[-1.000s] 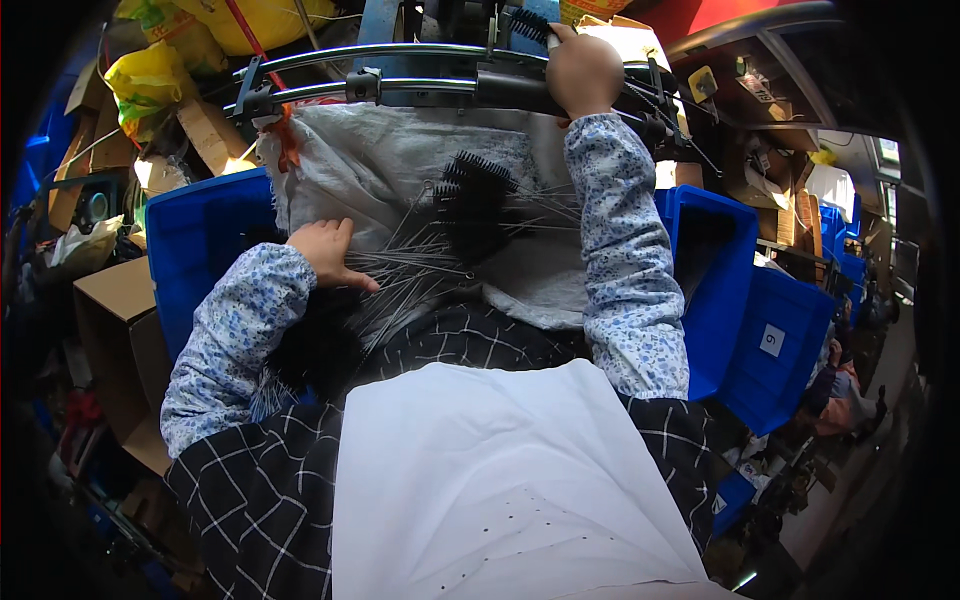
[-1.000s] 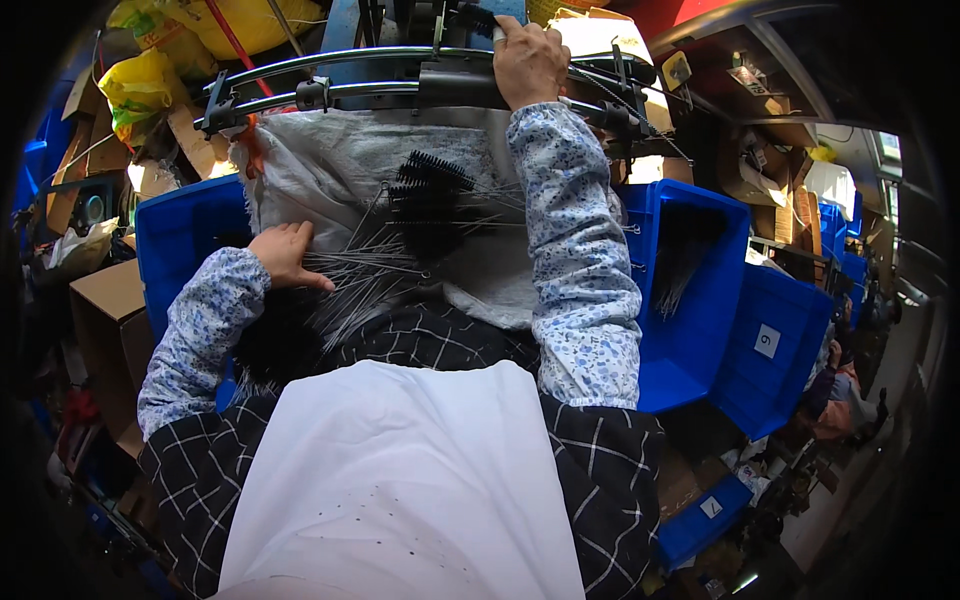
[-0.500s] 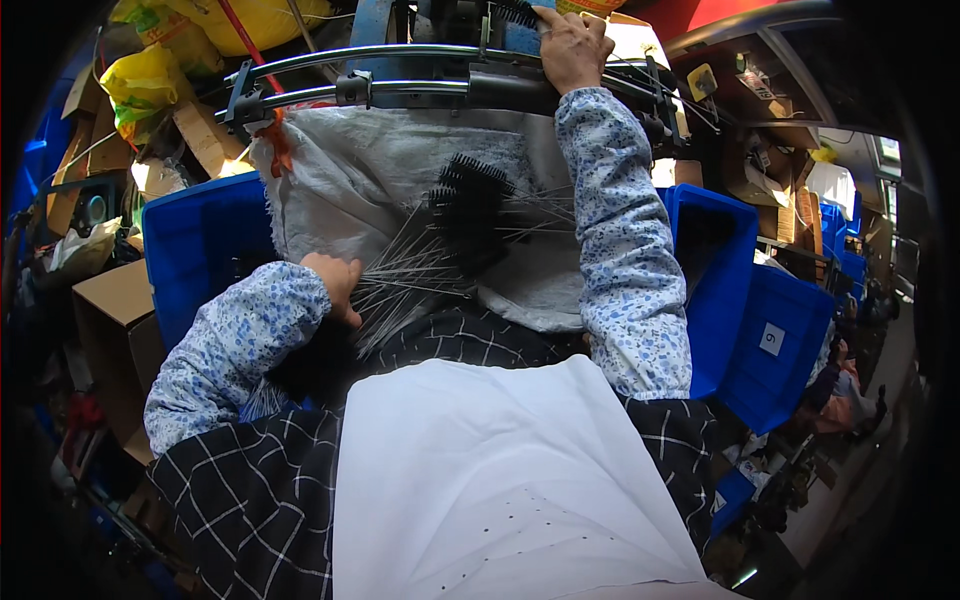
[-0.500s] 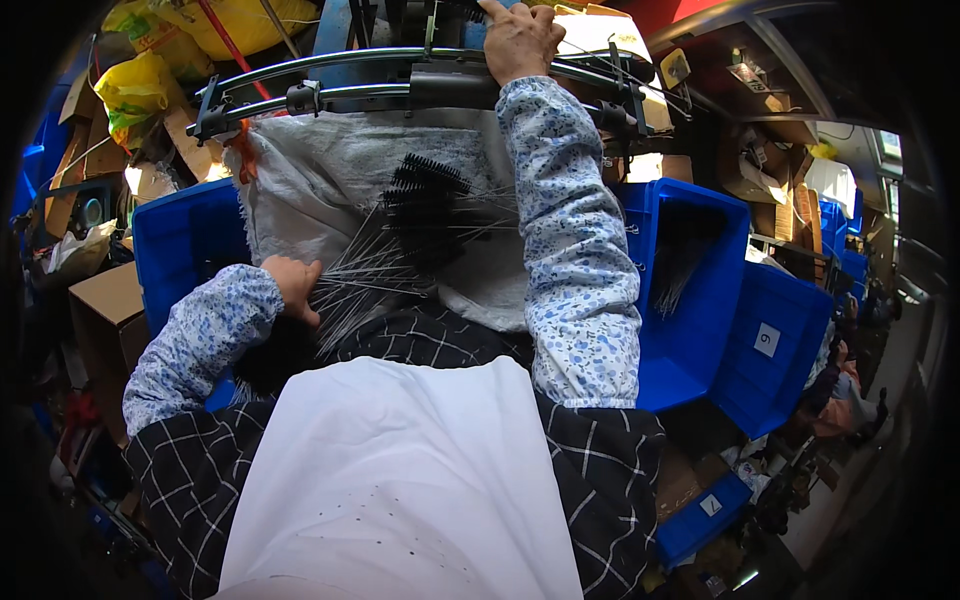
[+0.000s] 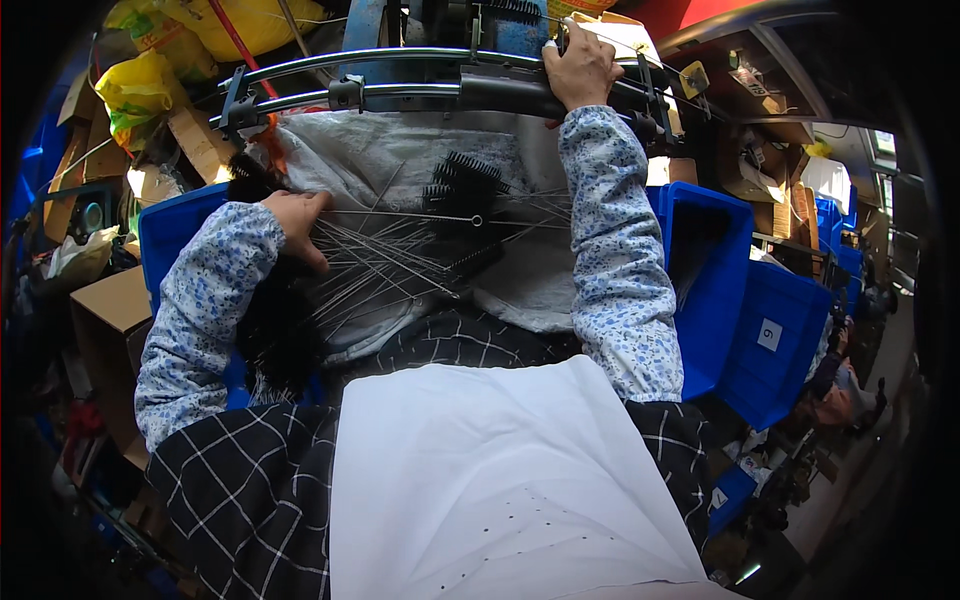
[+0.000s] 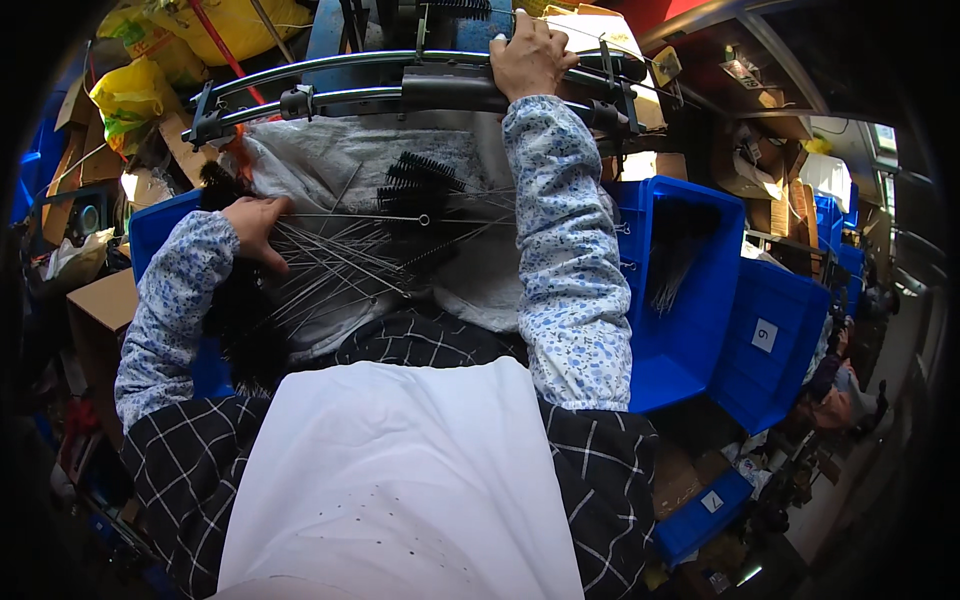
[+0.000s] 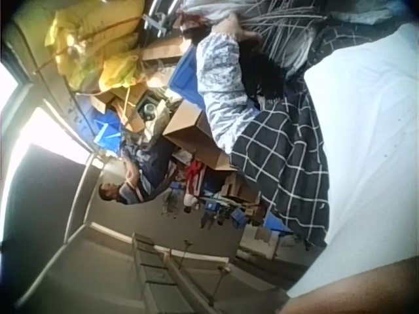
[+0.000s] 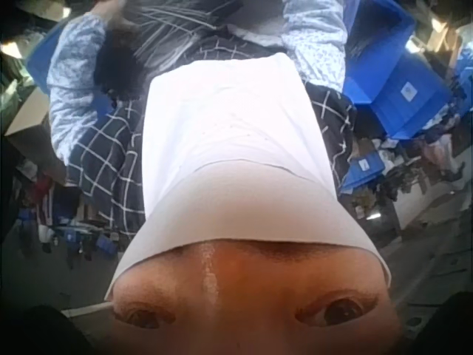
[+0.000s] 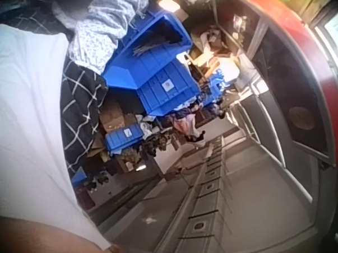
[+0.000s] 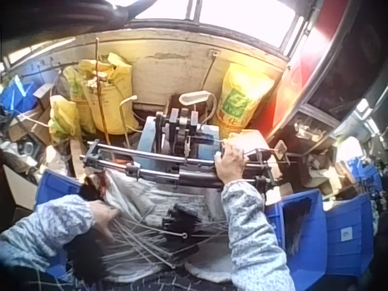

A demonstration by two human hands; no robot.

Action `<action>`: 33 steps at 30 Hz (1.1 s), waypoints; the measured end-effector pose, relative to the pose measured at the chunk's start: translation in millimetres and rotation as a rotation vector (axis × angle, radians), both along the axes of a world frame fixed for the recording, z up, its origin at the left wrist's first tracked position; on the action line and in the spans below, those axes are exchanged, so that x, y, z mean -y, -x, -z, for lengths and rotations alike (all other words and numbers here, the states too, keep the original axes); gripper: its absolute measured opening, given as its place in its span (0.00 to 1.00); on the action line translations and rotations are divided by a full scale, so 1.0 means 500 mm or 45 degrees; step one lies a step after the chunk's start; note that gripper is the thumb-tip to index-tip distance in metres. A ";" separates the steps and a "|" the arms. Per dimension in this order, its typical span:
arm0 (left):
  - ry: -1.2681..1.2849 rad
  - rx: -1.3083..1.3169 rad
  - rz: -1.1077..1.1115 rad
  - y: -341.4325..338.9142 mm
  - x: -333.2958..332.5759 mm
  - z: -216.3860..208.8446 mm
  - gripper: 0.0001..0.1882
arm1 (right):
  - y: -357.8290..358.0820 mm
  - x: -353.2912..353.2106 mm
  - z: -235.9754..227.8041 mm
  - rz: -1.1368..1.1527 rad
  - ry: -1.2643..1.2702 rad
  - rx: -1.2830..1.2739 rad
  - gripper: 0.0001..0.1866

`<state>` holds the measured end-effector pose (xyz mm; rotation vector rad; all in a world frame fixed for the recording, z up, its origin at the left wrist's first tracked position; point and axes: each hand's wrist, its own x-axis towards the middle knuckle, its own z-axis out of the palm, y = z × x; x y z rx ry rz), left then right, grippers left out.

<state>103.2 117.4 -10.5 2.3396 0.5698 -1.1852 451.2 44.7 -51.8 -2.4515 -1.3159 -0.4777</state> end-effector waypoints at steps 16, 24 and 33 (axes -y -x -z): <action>-0.306 0.962 -1.239 0.243 0.102 -0.110 0.10 | 0.066 -0.049 -0.020 -0.069 -0.087 -0.275 0.19; -0.437 1.156 -1.406 0.202 0.125 -0.095 0.10 | 0.142 -0.090 -0.056 0.002 -0.024 -0.305 0.18; -0.733 0.980 -1.365 0.212 0.113 -0.070 0.11 | 0.119 -0.068 -0.062 -0.026 0.034 -0.308 0.18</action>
